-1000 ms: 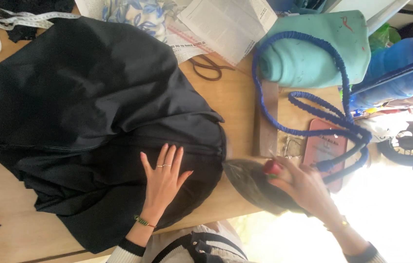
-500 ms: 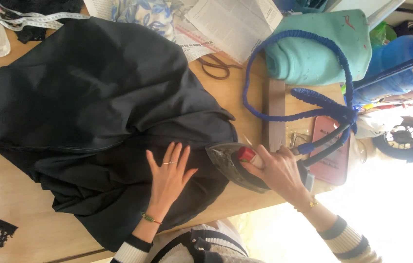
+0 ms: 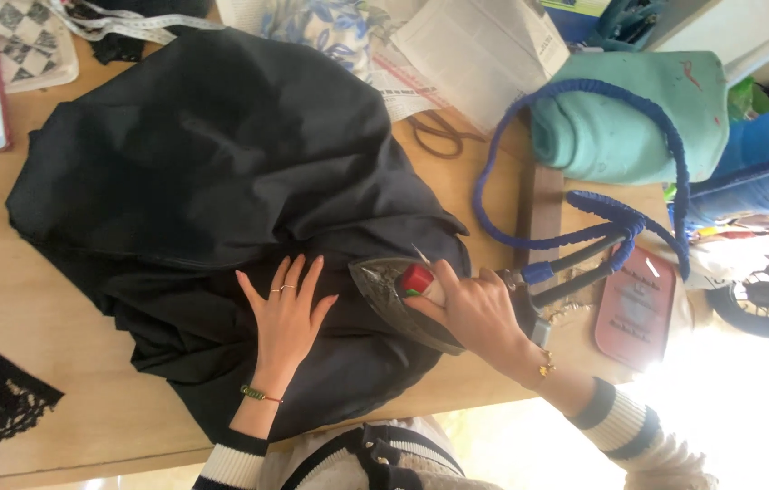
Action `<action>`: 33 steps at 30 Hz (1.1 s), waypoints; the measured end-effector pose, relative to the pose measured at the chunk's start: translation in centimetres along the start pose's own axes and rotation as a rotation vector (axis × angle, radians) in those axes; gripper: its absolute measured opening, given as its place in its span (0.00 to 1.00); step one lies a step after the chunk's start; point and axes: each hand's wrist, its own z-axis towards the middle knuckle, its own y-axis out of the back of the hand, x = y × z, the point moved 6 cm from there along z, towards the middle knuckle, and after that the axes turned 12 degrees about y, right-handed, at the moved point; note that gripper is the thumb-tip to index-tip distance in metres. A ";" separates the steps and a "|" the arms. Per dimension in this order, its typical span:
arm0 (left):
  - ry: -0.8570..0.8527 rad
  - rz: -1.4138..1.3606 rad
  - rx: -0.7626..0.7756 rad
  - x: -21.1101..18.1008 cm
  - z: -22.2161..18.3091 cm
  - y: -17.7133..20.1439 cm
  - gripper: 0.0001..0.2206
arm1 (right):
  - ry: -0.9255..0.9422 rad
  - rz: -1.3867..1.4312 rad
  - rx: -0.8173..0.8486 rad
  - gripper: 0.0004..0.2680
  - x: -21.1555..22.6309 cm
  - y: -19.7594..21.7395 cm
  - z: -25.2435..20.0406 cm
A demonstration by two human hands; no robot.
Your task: Ironing and smoothing a black fabric garment piece on a work table using a steam iron.
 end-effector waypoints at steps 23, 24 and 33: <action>-0.126 -0.084 0.081 -4.0 -0.5 -0.1 0.30 | -0.364 0.008 0.398 0.19 -6.3 2.4 -10.3; -0.159 -0.058 0.089 -4.1 -0.7 -0.4 0.30 | -0.387 0.038 0.436 0.19 -6.4 2.7 -10.4; -0.146 -0.127 0.106 -2.8 -1.2 -0.3 0.28 | -0.193 0.029 0.222 0.19 -2.8 3.5 -5.6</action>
